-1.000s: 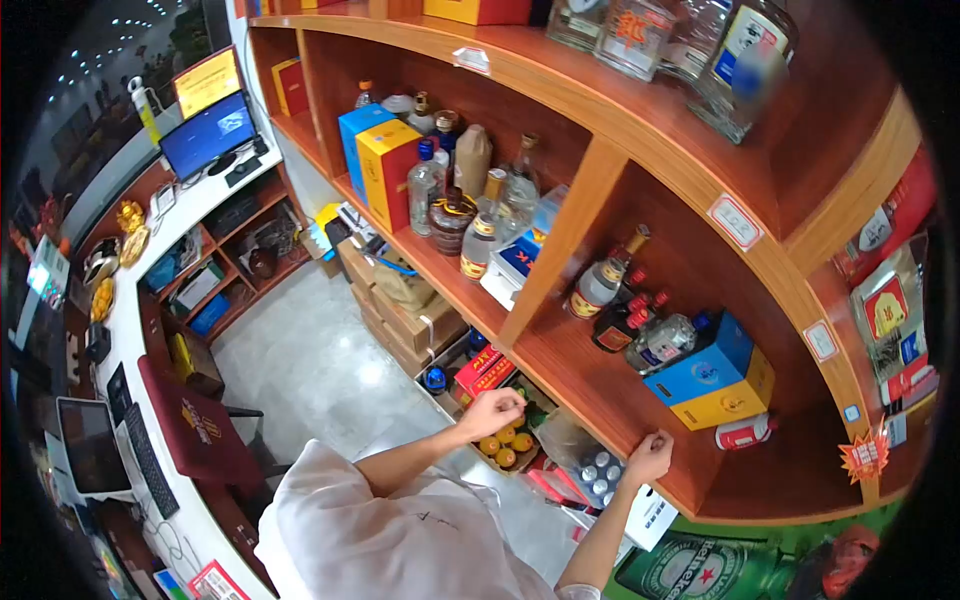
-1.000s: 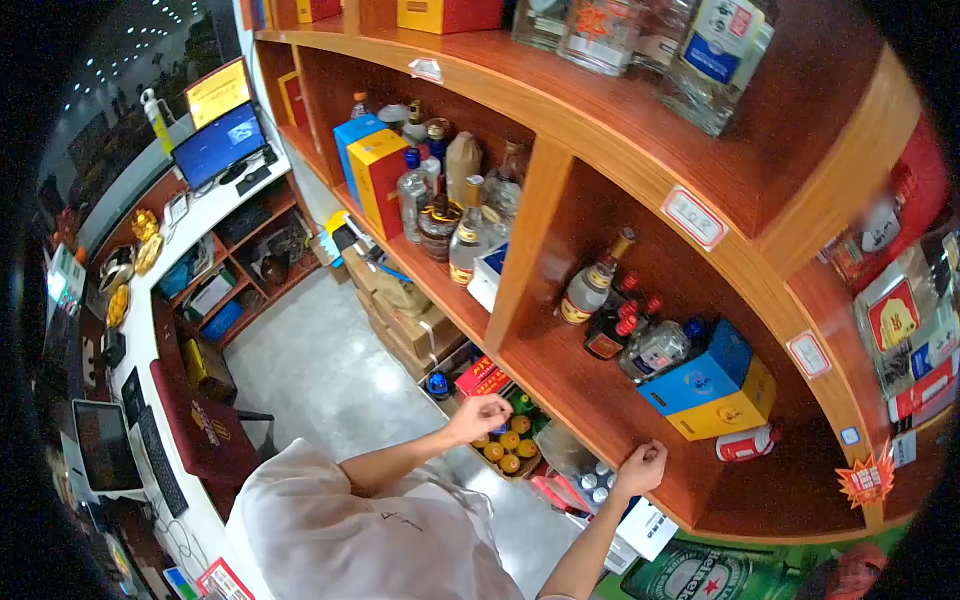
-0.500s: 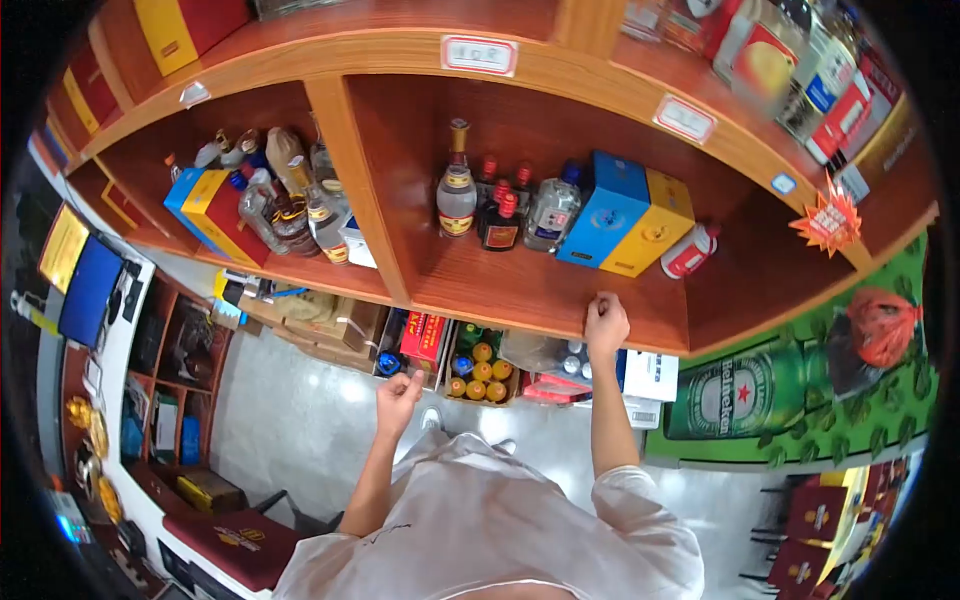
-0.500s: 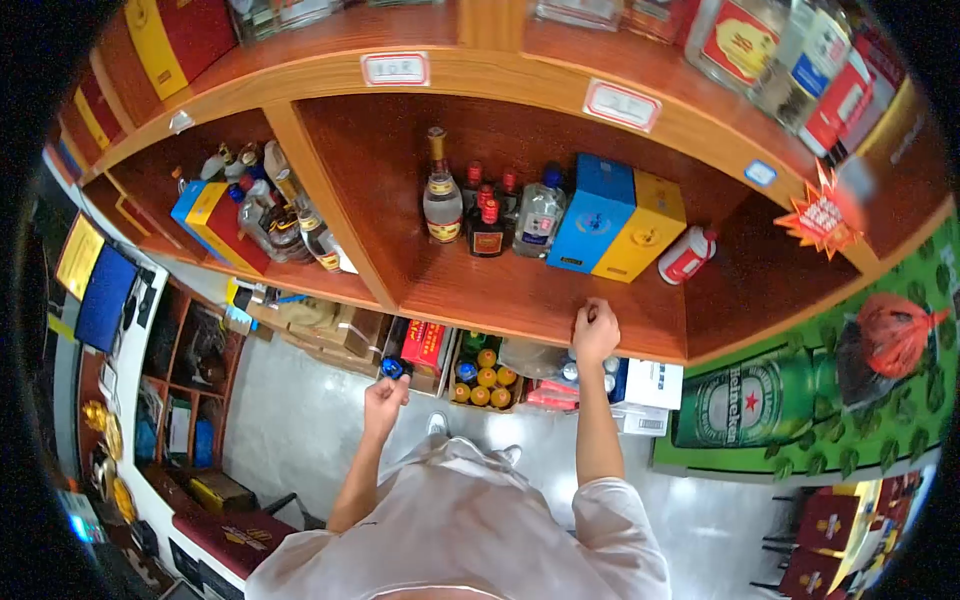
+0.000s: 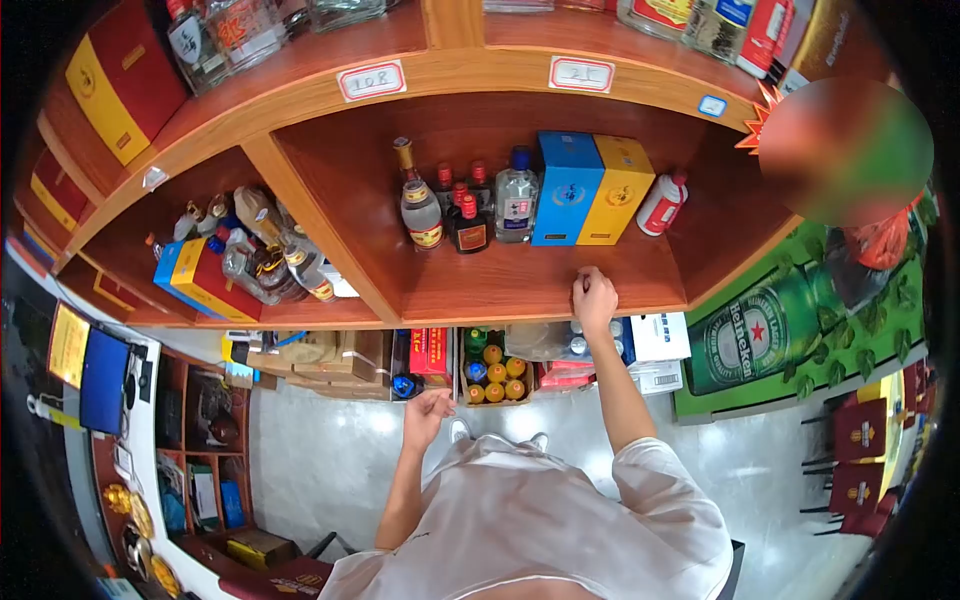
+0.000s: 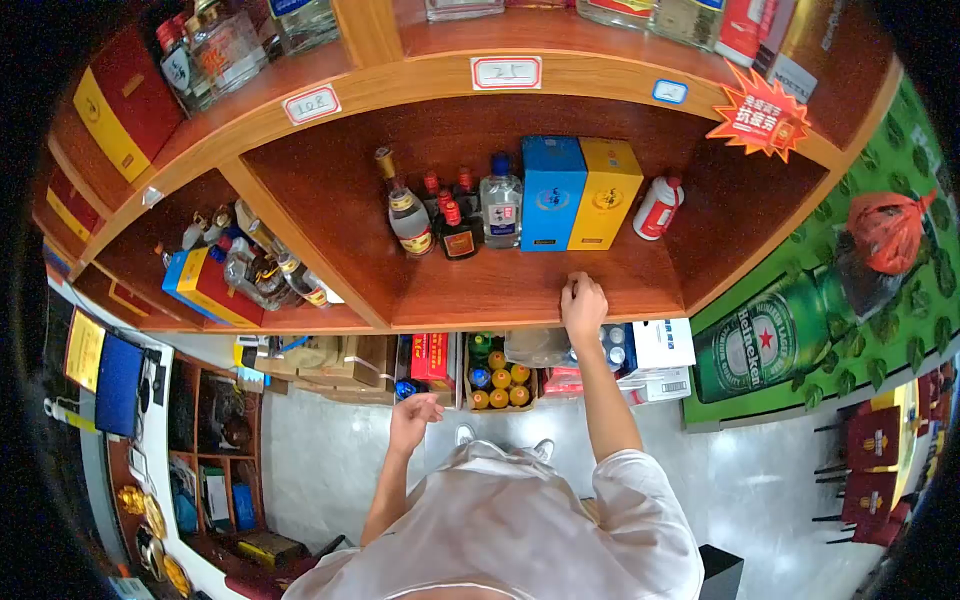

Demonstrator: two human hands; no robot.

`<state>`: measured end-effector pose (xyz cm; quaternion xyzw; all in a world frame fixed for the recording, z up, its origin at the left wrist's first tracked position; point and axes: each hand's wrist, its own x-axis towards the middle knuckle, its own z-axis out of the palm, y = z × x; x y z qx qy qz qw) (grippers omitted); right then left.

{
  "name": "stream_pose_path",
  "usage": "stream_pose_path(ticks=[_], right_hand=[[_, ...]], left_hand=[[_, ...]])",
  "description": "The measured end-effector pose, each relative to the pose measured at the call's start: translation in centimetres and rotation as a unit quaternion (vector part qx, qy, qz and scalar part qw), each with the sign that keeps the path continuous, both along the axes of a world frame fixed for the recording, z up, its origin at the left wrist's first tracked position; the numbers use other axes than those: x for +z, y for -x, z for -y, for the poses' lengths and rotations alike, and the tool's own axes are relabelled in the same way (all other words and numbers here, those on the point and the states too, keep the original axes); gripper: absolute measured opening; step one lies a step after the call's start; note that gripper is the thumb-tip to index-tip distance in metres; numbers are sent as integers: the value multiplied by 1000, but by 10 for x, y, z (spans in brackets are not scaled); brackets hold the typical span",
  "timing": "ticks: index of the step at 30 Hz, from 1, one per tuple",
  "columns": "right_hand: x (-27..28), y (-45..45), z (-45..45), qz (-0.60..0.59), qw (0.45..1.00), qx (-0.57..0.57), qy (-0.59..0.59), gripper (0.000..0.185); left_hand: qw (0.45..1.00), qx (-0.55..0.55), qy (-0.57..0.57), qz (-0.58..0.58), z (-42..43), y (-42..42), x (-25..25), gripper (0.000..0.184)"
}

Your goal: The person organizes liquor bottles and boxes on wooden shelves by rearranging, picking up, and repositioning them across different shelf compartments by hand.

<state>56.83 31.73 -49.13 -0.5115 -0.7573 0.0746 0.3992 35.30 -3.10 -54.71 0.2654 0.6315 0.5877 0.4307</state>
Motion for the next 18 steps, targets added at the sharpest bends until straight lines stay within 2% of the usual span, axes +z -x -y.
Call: stream_pose_path(ticks=[3,9,12,13,15,17,18], right_hand=[[-1,0,0,3,1000,-5,21,9],[-3,1,2,3,1000,5,-24,12],[16,-6,-4,-10,992,52,112,22],[26,-9,-17,-59,989,83,110,26],[52,-11,-51,-155,971,145,105,35],[132,-3,-58,-164,976,129,68,38],[176,2,-54,-109,985,131,7,41]], left_hand=[[1000,-16,16,-4,1,2,-3,22],[999,-43,9,-1,4,3,-12,24],[1000,-13,-12,17,8,1,0,22],[1000,-17,-4,3,9,2,0,20],[999,-24,12,-26,16,7,1,18],[999,-21,24,-20,17,8,6,15],[999,-28,24,-22,18,8,6,16]])
